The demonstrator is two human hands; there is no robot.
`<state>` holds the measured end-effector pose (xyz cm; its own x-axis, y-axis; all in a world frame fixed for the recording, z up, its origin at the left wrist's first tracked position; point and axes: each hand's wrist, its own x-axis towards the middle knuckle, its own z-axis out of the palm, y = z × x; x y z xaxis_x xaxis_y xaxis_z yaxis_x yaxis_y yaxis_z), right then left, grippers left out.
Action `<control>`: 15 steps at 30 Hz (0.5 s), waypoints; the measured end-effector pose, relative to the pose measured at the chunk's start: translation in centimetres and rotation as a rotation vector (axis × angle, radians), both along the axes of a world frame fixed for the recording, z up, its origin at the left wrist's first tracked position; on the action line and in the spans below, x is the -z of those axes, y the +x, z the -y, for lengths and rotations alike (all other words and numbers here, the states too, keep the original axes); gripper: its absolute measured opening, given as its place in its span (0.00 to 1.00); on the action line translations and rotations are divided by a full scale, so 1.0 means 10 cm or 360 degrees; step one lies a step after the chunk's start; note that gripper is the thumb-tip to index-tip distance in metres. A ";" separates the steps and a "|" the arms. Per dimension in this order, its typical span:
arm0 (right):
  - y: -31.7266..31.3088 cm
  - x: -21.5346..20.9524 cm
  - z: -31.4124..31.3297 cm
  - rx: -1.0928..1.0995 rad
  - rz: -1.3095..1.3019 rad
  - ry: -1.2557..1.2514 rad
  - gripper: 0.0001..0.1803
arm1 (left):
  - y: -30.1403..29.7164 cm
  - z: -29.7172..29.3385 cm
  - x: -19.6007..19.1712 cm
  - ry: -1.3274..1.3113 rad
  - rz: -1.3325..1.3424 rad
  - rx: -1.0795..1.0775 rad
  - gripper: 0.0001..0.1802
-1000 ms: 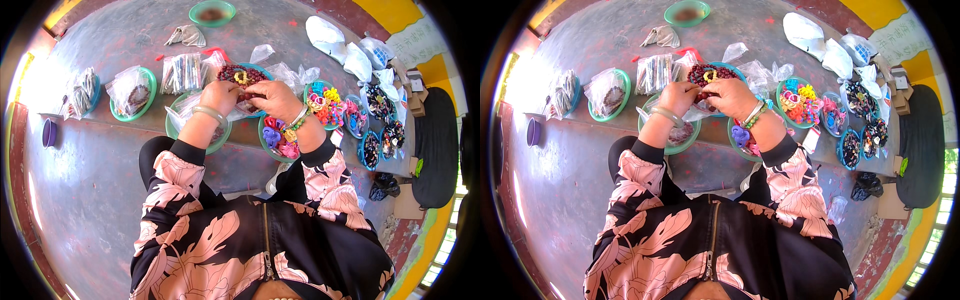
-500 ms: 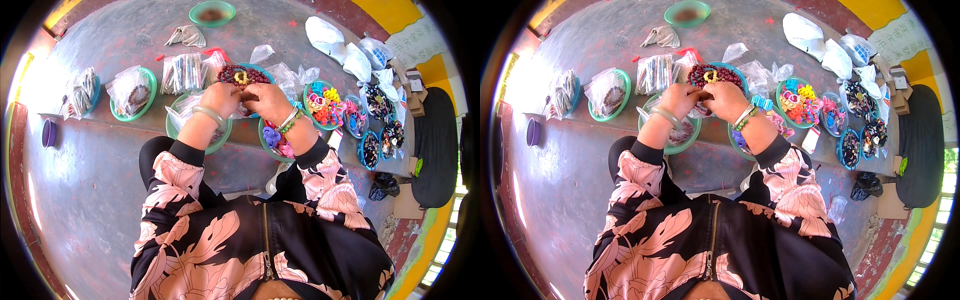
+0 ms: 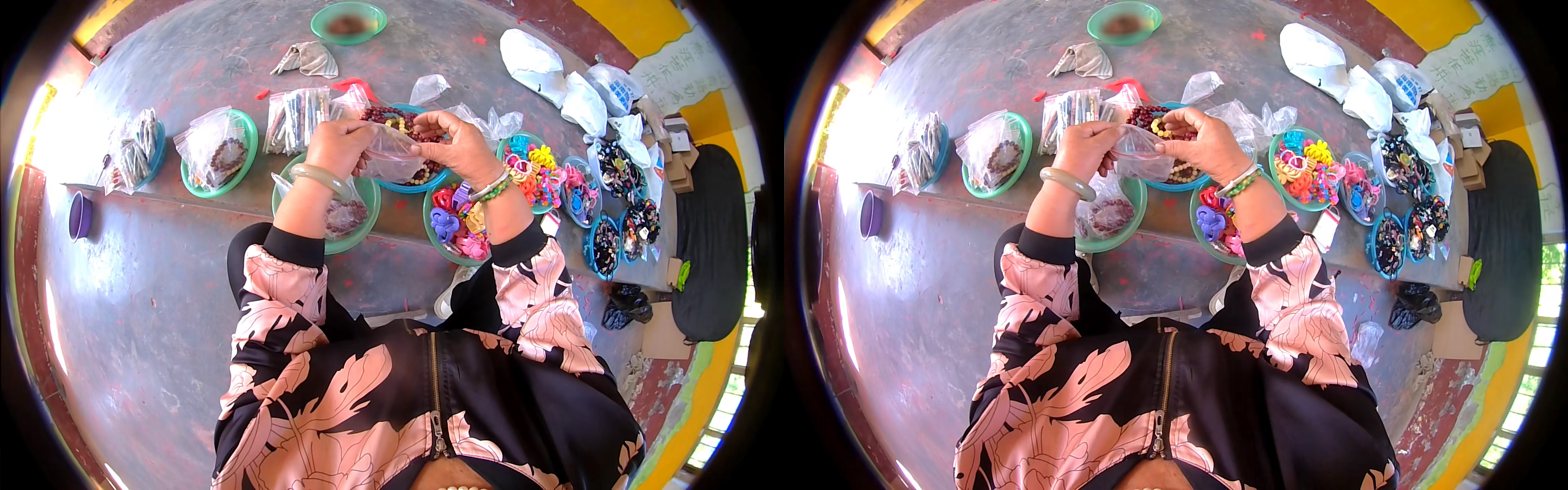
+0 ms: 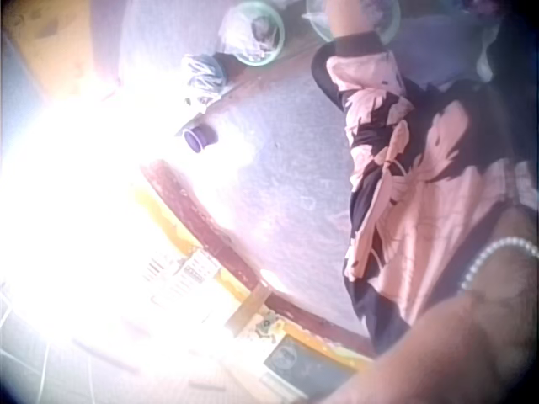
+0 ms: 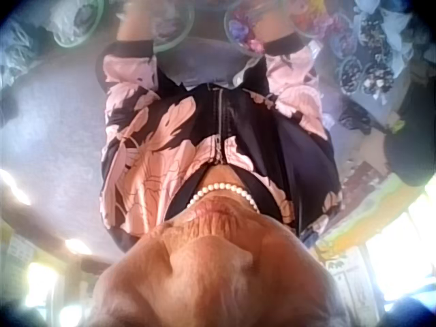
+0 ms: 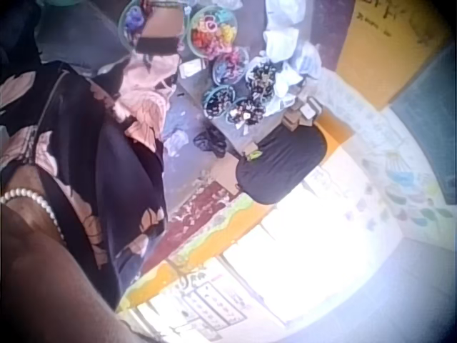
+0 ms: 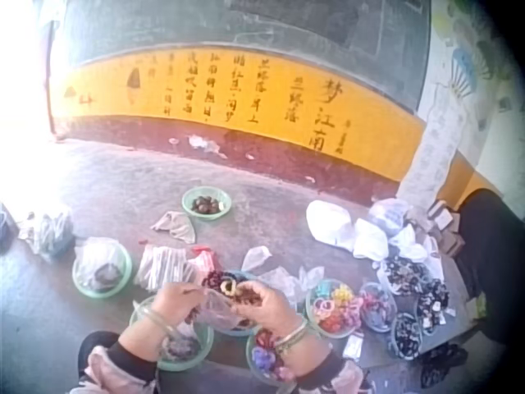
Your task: The person sits on the floor and repeatedly picks up beaded bracelets from a bowl, places them into small clear plastic bags, and sets the filled bags aside. They handle multiple bracelets one at a time, opening and closing the bags by hand.
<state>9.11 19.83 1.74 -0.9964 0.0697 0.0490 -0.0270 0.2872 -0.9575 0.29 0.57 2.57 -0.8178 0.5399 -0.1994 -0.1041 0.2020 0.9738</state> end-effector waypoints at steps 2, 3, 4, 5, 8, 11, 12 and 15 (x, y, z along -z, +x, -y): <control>0.00 0.03 0.00 -0.0108 0.0032 -0.0216 0.28 | -0.04 0.03 0.01 0.0105 0.0115 0.0007 0.11; 0.02 0.02 0.04 -0.0163 0.0098 -0.0344 0.29 | -0.05 0.05 0.01 0.0156 0.0172 0.0005 0.12; 0.01 0.02 0.09 -0.0218 0.0165 -0.0473 0.31 | -0.05 0.07 0.01 0.0239 0.0227 -0.0008 0.11; 0.00 0.08 0.10 -0.0253 0.0173 -0.0495 0.31 | -0.04 0.07 0.00 0.0324 0.0280 -0.0012 0.11; -0.03 0.37 0.16 -0.0189 0.0127 -0.0392 0.23 | -0.01 0.06 -0.02 0.0488 0.0423 -0.0047 0.11; -0.05 0.39 0.18 -0.0052 0.0225 -0.0323 0.16 | -0.01 0.08 -0.08 0.0567 0.0480 -0.0099 0.12; -0.05 0.36 0.19 -0.0046 0.0219 -0.0372 0.16 | -0.01 0.10 -0.10 0.0588 0.0485 -0.0117 0.13; 0.00 0.16 0.15 -0.0028 0.0190 -0.0589 0.17 | -0.10 0.15 -0.07 0.0704 0.0325 -0.0225 0.16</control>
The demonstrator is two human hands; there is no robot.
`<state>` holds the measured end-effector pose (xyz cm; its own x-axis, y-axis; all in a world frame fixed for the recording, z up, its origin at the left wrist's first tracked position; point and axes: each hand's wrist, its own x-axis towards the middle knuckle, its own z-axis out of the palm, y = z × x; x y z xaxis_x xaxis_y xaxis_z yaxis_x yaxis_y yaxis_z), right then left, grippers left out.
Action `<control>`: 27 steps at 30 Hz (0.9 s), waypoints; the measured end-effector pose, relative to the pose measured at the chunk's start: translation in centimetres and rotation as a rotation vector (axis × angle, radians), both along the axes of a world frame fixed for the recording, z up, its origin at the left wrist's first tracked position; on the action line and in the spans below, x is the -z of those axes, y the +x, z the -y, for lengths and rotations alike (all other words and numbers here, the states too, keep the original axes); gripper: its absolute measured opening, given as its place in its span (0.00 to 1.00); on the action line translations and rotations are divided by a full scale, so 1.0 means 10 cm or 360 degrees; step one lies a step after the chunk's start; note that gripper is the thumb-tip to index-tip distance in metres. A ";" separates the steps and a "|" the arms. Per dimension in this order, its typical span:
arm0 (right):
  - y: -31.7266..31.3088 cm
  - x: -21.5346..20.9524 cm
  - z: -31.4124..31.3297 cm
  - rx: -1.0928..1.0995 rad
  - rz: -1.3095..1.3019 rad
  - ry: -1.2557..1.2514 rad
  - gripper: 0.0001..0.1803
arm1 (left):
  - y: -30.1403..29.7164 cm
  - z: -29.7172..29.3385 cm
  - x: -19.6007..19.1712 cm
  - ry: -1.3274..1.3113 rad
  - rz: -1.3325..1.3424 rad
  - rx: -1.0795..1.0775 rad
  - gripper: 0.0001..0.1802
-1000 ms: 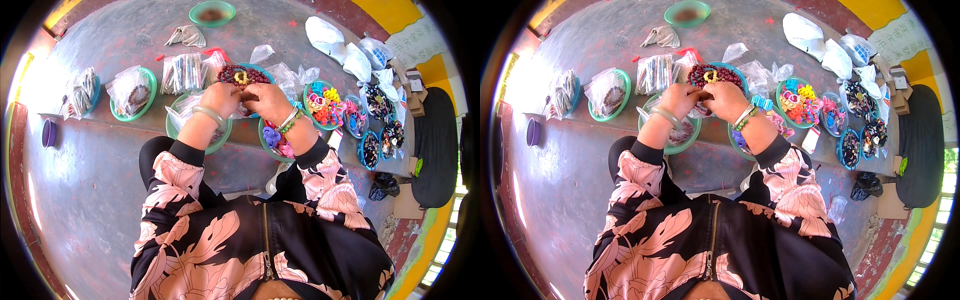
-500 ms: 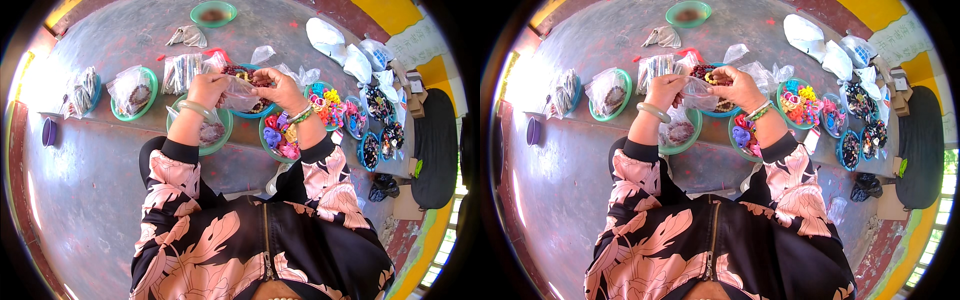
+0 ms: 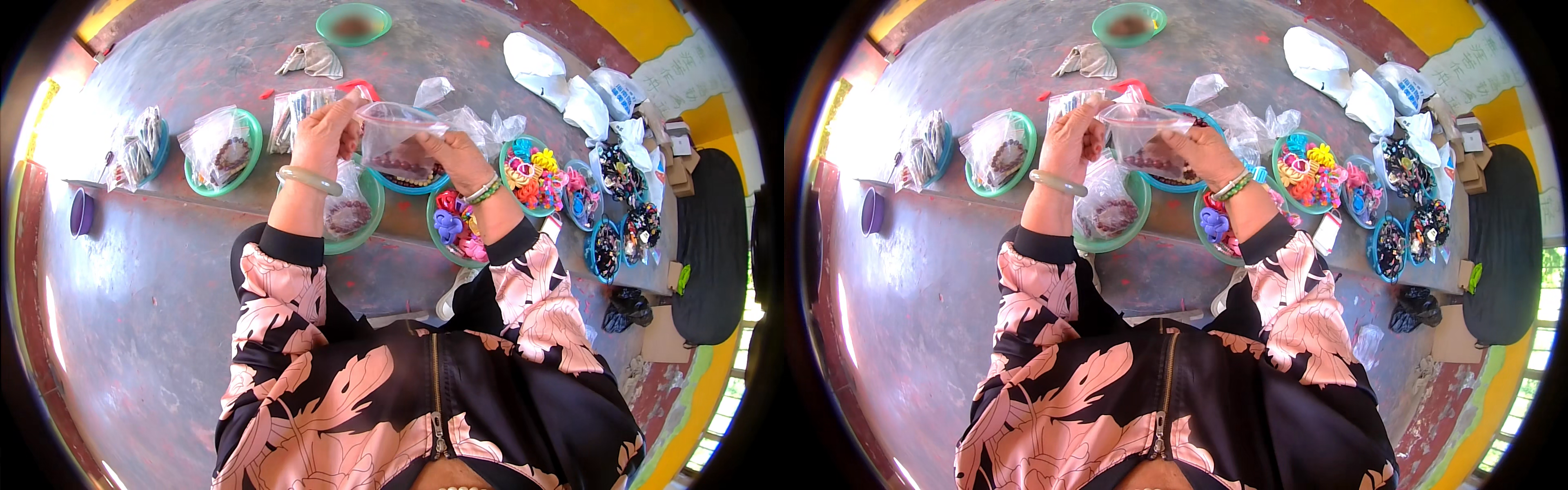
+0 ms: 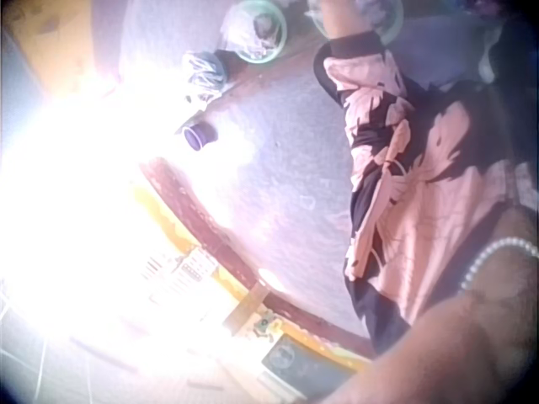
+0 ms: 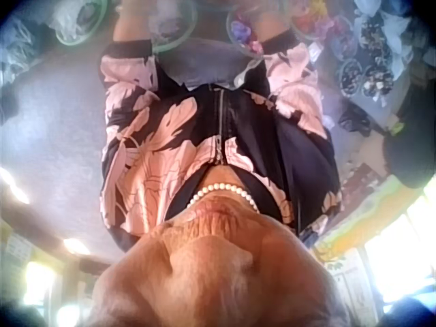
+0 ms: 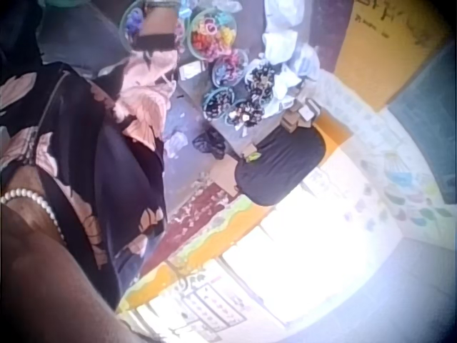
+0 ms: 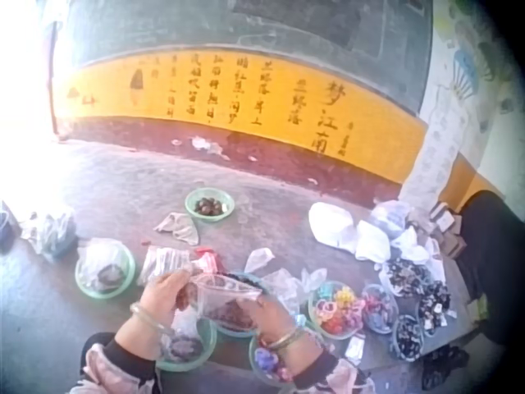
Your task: The person sits on the floor and repeatedly picks up beaded bracelets from a bowl, places them into small clear plastic bags, and sets the filled bags aside. They handle multiple bracelets one at a time, opening and closing the bags by hand.
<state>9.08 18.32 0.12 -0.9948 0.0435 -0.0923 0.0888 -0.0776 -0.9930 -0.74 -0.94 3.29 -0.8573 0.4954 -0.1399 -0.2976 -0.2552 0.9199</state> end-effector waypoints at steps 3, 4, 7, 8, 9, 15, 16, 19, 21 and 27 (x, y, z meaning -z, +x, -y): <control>0.05 -0.16 -0.05 0.0102 -0.0060 -0.0264 0.19 | -0.06 0.00 0.07 -0.0013 -0.0109 0.0007 0.22; 0.07 -0.21 -0.05 0.0104 -0.0058 -0.0303 0.19 | -0.04 -0.03 0.08 0.0010 -0.0137 -0.0015 0.22; 0.09 -0.32 -0.03 0.0120 -0.0068 -0.0425 0.19 | 0.02 -0.07 0.16 0.0146 -0.0215 0.0357 0.25; 0.10 -0.34 -0.01 0.0155 -0.0076 -0.0466 0.19 | 0.07 -0.10 0.11 0.0235 -0.0240 0.0448 0.26; 0.10 -0.35 0.01 0.0189 -0.0084 -0.0506 0.19 | 0.14 -0.12 0.02 0.0324 -0.0265 0.0539 0.27; 0.11 -0.30 0.03 0.0195 -0.0087 -0.0476 0.16 | 0.21 -0.17 0.08 0.0350 -0.0301 0.0343 0.14; 0.10 -0.28 0.02 0.0199 -0.0092 -0.0484 0.15 | 0.21 -0.17 0.08 0.0354 -0.0291 0.0293 0.11; 0.09 -0.29 0.01 0.0248 -0.0145 -0.0519 0.14 | 0.20 -0.17 0.11 0.0386 -0.0275 0.0238 0.10; 0.09 -0.37 0.05 0.0313 -0.0224 -0.0573 0.13 | 0.19 -0.14 0.12 0.0321 -0.0301 0.0232 0.11; 0.08 -0.34 -0.01 0.0398 -0.0427 -0.0488 0.11 | 0.19 -0.11 0.08 0.0090 -0.0557 0.0266 0.14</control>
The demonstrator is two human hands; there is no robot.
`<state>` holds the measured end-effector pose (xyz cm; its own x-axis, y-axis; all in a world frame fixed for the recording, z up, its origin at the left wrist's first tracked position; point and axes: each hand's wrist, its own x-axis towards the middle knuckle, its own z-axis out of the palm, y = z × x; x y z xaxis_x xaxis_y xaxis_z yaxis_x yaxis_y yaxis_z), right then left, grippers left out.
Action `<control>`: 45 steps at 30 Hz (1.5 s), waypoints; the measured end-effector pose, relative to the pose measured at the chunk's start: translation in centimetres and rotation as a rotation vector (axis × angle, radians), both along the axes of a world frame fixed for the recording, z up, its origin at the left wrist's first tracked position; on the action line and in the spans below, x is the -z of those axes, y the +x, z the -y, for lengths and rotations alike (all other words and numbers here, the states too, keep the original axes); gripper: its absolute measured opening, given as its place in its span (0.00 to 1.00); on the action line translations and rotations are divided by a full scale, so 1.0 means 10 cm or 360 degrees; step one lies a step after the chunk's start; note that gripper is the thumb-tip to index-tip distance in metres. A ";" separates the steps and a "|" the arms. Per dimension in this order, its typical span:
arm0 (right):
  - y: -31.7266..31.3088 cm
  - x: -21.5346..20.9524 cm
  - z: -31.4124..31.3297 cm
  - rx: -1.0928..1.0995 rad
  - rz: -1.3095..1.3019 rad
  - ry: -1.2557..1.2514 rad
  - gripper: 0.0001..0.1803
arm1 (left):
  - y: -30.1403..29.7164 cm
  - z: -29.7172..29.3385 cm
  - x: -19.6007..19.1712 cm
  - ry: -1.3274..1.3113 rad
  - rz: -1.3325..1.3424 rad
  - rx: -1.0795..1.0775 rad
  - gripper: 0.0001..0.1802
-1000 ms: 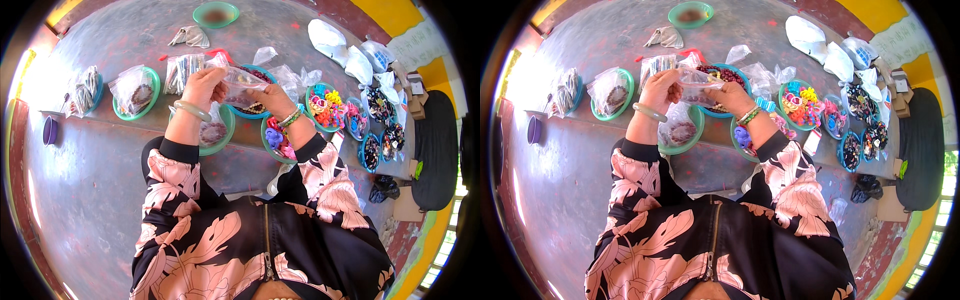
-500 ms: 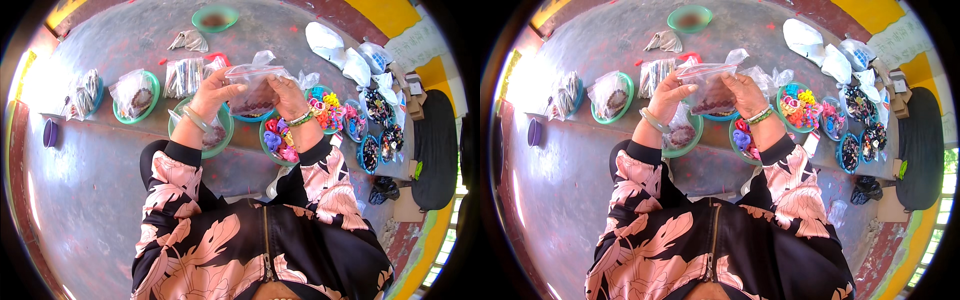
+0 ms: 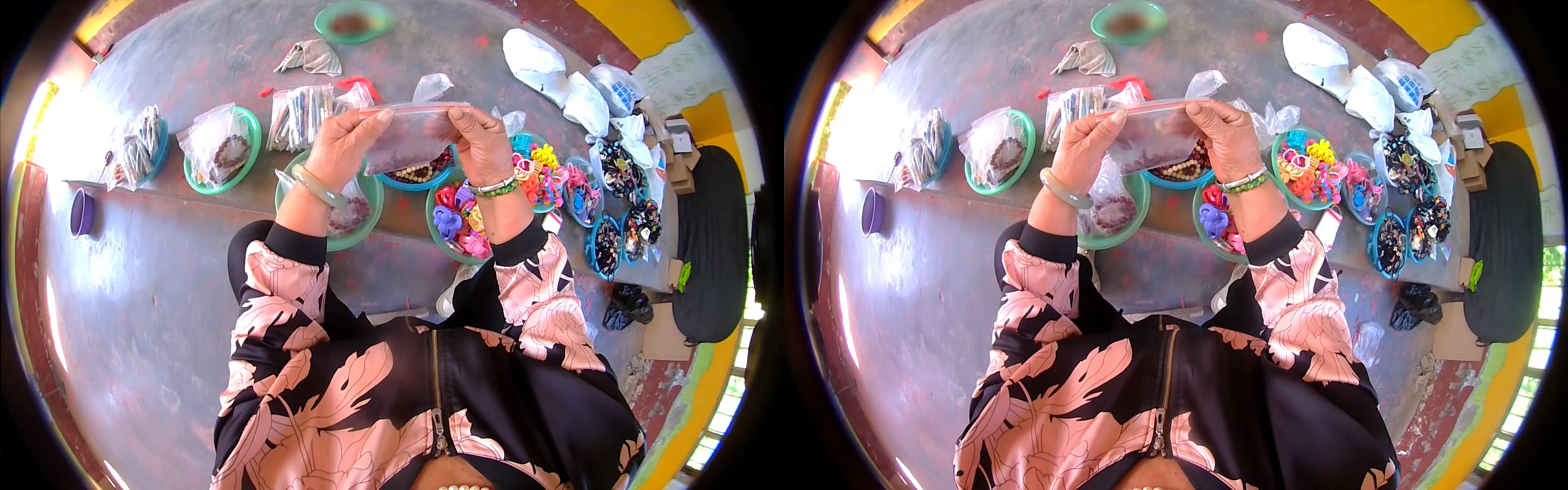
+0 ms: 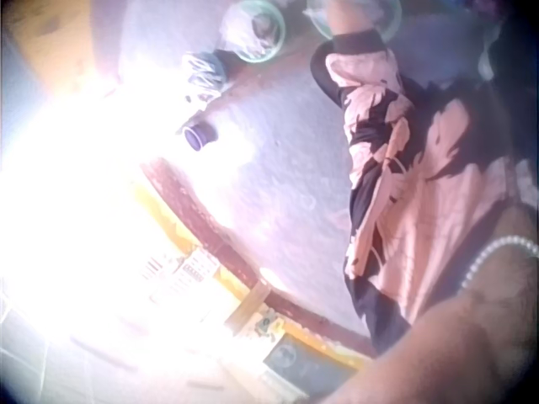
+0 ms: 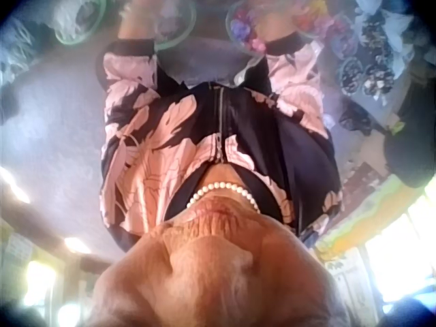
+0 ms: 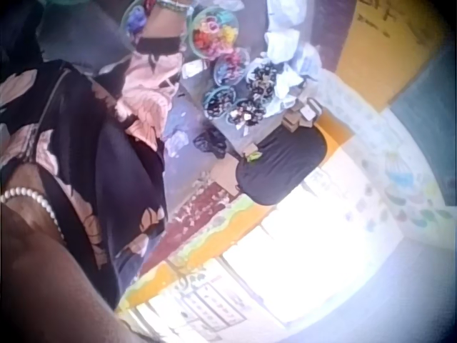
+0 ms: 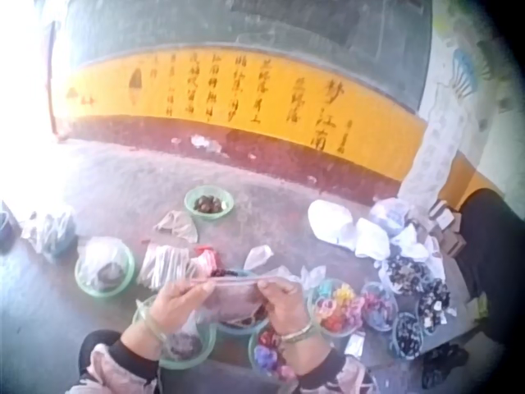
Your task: The person sits on the floor and repeatedly picks up beaded bracelets from a bowl, places them into small clear plastic bags, and sets the filled bags aside. They handle multiple bracelets one at a time, opening and closing the bags by hand.
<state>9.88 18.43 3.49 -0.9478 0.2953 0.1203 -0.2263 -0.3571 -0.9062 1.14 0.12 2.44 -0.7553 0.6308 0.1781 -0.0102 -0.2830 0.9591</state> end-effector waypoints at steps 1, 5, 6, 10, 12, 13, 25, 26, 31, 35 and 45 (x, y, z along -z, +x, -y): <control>0.00 0.02 0.01 0.0031 -0.0033 0.0003 0.11 | -0.02 0.01 0.01 -0.0015 -0.0039 0.0026 0.15; -0.01 0.03 0.08 0.0007 0.0016 -0.0132 0.10 | -0.09 0.09 0.02 -0.0097 -0.0049 0.0087 0.15; -0.03 0.06 0.05 0.0001 0.0081 -0.0064 0.10 | -0.11 0.11 0.02 -0.0141 -0.0082 0.0104 0.15; -0.08 0.26 -0.04 -0.0130 0.0299 0.0313 0.11 | -0.16 0.26 0.03 -0.0433 -0.0281 0.0069 0.14; -0.11 0.34 -0.03 -0.0237 0.0312 0.0547 0.10 | -0.19 0.35 0.02 -0.0774 -0.0525 0.0000 0.12; -0.11 0.37 -0.02 -0.0275 0.0367 0.0533 0.10 | -0.20 0.40 0.01 -0.0934 -0.0614 0.0008 0.12; -0.43 0.86 0.27 -0.0346 0.0397 0.0907 0.08 | 0.04 0.43 0.50 -0.1846 -0.1019 0.0231 0.14; -0.45 0.88 0.31 -0.0355 0.0348 0.0948 0.08 | 0.05 0.42 0.55 -0.1924 -0.0937 0.0267 0.15; -0.51 0.94 0.40 -0.0348 0.0177 0.0979 0.09 | 0.07 0.44 0.54 -0.2284 -0.0719 0.0298 0.17; -0.50 0.92 0.29 -0.0259 0.0282 0.1044 0.10 | 0.08 0.47 0.58 -0.2493 -0.0649 0.0446 0.18; -0.16 0.10 -0.69 0.0195 0.0282 0.0665 0.13 | -0.09 0.39 1.05 -0.2738 -0.1127 0.0902 0.18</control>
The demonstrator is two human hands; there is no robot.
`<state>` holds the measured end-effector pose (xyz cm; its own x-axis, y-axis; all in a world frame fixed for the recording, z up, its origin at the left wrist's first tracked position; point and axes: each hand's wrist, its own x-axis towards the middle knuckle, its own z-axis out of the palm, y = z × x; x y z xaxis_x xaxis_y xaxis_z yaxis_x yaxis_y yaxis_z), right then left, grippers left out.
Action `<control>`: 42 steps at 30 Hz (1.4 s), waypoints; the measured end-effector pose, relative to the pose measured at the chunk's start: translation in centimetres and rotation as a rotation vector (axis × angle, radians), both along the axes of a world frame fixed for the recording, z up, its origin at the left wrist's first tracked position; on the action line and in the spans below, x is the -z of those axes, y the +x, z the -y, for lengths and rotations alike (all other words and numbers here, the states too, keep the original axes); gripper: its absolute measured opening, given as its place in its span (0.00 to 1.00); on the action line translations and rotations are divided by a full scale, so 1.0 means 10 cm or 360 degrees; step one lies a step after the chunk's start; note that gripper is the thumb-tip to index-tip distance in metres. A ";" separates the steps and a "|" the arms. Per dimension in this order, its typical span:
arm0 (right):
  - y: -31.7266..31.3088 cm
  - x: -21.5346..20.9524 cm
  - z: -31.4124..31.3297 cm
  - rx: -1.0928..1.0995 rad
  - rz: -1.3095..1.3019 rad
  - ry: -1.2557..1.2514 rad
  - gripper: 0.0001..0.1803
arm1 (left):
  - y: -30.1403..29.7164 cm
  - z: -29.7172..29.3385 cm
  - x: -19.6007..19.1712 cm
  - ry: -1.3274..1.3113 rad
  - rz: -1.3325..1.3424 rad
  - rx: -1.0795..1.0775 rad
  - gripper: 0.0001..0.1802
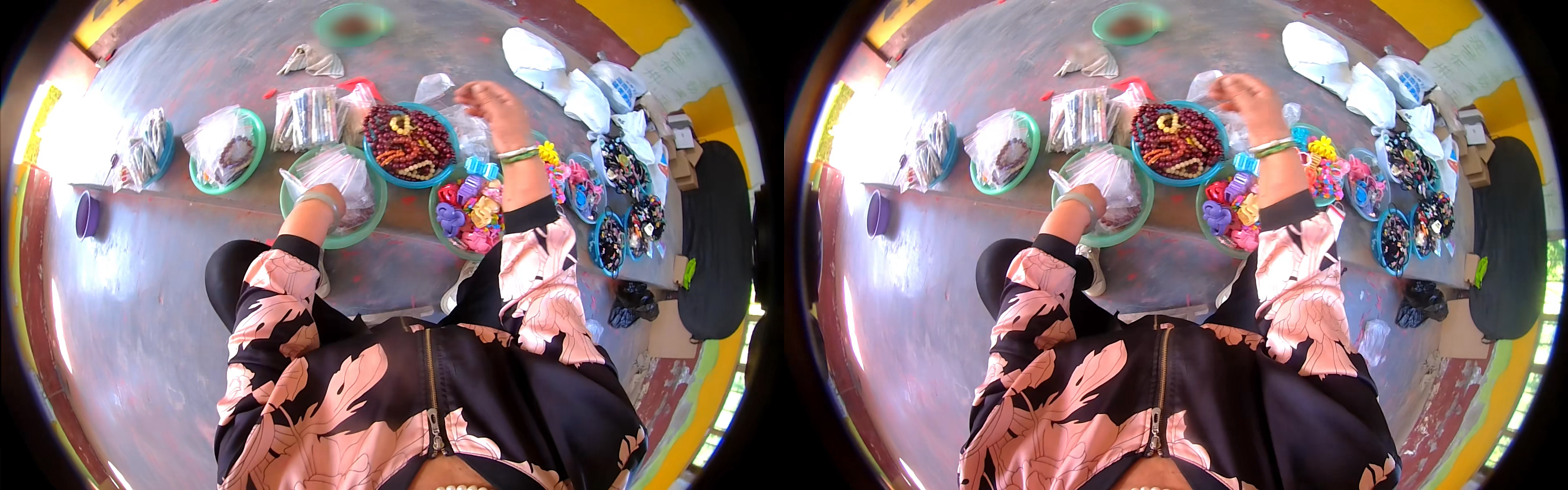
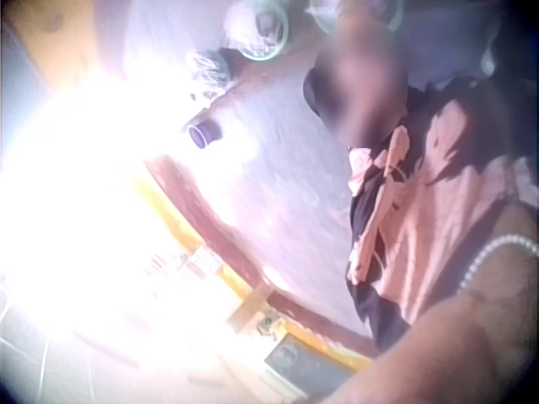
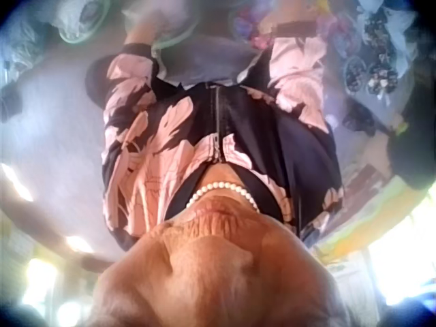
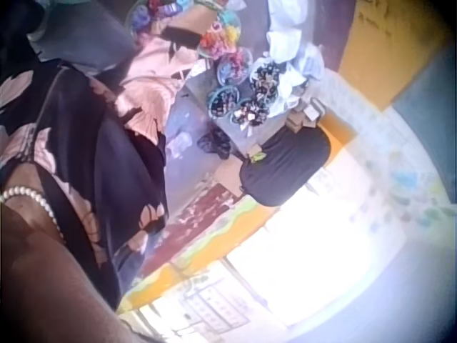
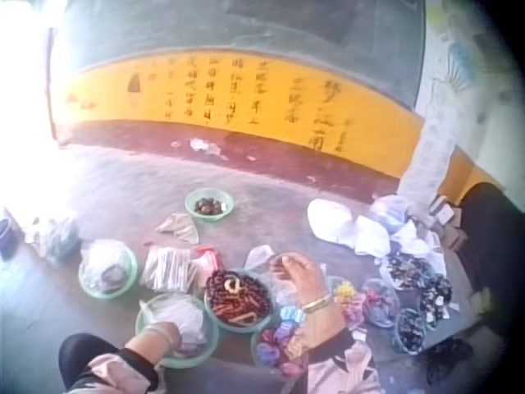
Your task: The person sits on the floor and repeatedly picks up beaded bracelets from a bowl, places them into small clear plastic bags, and sets the filled bags aside. They handle multiple bracelets one at a time, opening and closing the bags by hand.
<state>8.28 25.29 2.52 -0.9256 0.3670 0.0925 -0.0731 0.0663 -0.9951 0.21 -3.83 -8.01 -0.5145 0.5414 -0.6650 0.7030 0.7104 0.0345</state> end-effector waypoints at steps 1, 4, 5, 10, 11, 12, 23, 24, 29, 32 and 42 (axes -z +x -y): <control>0.09 -0.10 -0.15 0.0129 -0.0062 -0.0053 0.13 | 0.02 0.01 -0.02 0.0017 0.0003 -0.0094 0.19; 0.38 -0.17 -0.71 0.0438 -0.0206 -0.0282 0.13 | 0.04 -0.05 -0.14 0.0097 -0.0044 -0.0187 0.20; 0.43 -0.09 -0.86 0.0522 -0.0239 -0.0377 0.12 | 0.07 -0.07 -0.19 0.0168 -0.0098 -0.0277 0.18; 0.33 0.61 -1.27 0.0540 0.0294 -0.0016 0.10 | 0.31 -0.16 -0.83 0.0638 -0.0273 -0.0307 0.21; 0.47 0.85 -1.56 0.0496 0.0487 0.0240 0.09 | 0.33 -0.33 -0.84 0.0839 -0.0250 -0.0231 0.20; 0.42 0.97 -1.54 0.0454 0.0677 0.0431 0.09 | 0.37 -0.32 -0.95 0.0909 -0.0233 -0.0222 0.20; -0.03 1.85 -1.34 -0.0043 0.1226 0.1720 0.17 | 0.28 -0.51 -0.78 0.1093 -0.0060 -0.0200 0.19; -0.06 1.88 -1.36 -0.0077 0.1254 0.1738 0.16 | 0.28 -0.53 -0.77 0.1094 -0.0060 -0.0189 0.18; -0.12 1.96 -1.46 0.0198 0.1332 0.1833 0.09 | 0.29 -0.54 -0.73 0.1144 -0.0079 -0.0138 0.18; -0.14 1.71 -1.48 0.0391 0.1037 0.1755 0.07 | 0.29 -0.52 -0.70 0.1146 -0.0117 -0.0149 0.18; 0.12 0.58 -1.27 0.0021 0.0411 0.0213 0.09 | 0.35 -0.56 -0.77 0.1250 -0.0118 -0.0183 0.15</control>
